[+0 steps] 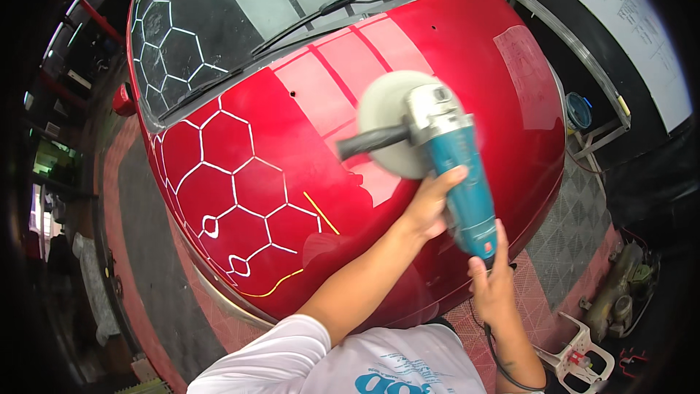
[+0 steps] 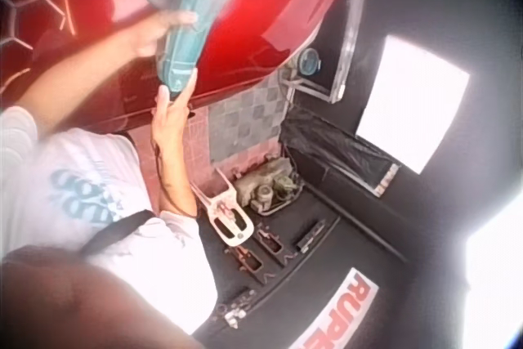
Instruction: The person uses a rotary polisher with a white pad to polish the hood of a red car. They move the tool in overlapping circular motions across the surface, covering the center and edges of the hood.
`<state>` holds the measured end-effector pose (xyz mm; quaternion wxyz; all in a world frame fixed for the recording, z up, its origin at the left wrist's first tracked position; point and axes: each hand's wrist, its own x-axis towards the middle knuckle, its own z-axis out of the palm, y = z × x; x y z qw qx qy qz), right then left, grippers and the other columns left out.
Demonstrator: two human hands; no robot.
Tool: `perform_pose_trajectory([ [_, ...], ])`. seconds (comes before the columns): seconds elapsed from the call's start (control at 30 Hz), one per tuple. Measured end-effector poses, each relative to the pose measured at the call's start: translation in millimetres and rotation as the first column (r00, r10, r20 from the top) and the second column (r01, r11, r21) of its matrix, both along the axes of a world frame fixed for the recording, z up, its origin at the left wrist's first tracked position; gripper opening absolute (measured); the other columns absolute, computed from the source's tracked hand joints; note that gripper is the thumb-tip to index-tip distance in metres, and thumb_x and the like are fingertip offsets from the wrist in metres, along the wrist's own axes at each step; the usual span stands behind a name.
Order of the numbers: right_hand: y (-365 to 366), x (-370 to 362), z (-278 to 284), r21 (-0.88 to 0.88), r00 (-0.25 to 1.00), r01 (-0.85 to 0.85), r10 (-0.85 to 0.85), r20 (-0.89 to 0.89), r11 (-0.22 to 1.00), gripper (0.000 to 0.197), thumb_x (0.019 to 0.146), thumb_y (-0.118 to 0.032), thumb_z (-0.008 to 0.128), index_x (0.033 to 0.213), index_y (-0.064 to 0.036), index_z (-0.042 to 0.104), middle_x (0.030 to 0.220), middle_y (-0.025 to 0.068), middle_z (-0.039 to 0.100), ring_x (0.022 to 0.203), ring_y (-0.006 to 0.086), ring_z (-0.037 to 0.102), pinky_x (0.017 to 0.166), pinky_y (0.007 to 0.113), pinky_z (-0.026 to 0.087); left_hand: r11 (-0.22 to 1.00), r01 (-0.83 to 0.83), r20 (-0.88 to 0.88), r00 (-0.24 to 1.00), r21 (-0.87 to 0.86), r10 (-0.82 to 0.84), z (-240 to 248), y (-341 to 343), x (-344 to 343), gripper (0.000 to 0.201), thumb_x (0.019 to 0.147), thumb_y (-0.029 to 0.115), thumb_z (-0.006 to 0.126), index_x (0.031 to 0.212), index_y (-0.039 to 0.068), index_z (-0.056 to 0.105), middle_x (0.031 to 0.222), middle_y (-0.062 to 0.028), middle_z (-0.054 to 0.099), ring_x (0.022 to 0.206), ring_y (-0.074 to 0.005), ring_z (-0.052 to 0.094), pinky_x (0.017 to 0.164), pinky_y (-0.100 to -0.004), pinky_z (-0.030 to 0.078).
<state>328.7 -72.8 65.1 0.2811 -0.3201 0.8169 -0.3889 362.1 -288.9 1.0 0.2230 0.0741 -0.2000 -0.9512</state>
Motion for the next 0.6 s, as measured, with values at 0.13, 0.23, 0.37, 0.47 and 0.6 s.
perform_pose_trajectory([
  [0.13,3,-10,8,-0.061,0.993,0.034,-0.027,0.113,0.998,0.079,0.115,-0.031,0.056,0.178,-0.0107,0.014,0.086,0.0097,0.067,0.063,0.0156,0.064,0.057,0.031,0.055,0.997,0.075,0.088,0.993,-0.016,-0.074,11,0,-26,0.04,0.099,0.034,0.083,0.121,0.007,0.066,0.105,-0.0049,0.069,0.093,-0.016,0.07,0.082,-0.0375,0.062],
  [0.23,19,1,10,-0.082,0.992,-0.016,0.026,0.125,0.997,0.081,0.114,-0.032,0.057,0.178,-0.0096,0.013,0.088,0.0104,0.067,0.063,0.0162,0.064,0.057,0.031,0.055,0.999,0.04,0.107,0.993,0.002,-0.04,17,17,4,0.04,0.1,0.033,0.082,0.125,0.007,0.064,0.108,-0.0055,0.069,0.095,-0.0157,0.07,0.084,-0.0373,0.062],
  [0.37,23,27,39,0.172,0.948,-0.208,0.155,0.276,0.963,0.087,0.112,-0.03,0.064,0.176,-0.0046,0.011,0.113,0.027,0.074,0.089,0.0377,0.077,0.089,0.05,0.061,0.997,-0.082,0.15,0.985,-0.016,0.084,13,35,78,0.045,0.103,0.03,0.077,0.136,0.006,0.058,0.12,-0.0105,0.069,0.111,-0.0226,0.073,0.095,-0.0446,0.065],
  [0.47,29,46,25,0.092,0.899,-0.391,0.358,0.253,0.916,0.089,0.11,-0.027,0.066,0.175,-0.0043,0.009,0.129,0.0357,0.072,0.113,0.0541,0.075,0.102,0.054,0.058,0.985,-0.17,0.205,0.964,-0.006,0.168,5,47,136,0.054,0.1,0.033,0.077,0.142,0.004,0.057,0.128,-0.0146,0.07,0.122,-0.0307,0.072,0.103,-0.0516,0.063],
  [0.6,18,75,13,0.018,0.827,-0.545,0.534,0.178,0.838,0.092,0.109,-0.031,0.069,0.175,-0.005,0.009,0.135,0.0382,0.069,0.119,0.0577,0.07,0.104,0.058,0.058,0.962,-0.269,0.22,0.937,-0.039,0.271,2,49,194,0.075,0.095,0.05,0.081,0.147,0.002,0.056,0.137,-0.0171,0.068,0.136,-0.0366,0.064,0.113,-0.0627,0.057],
])
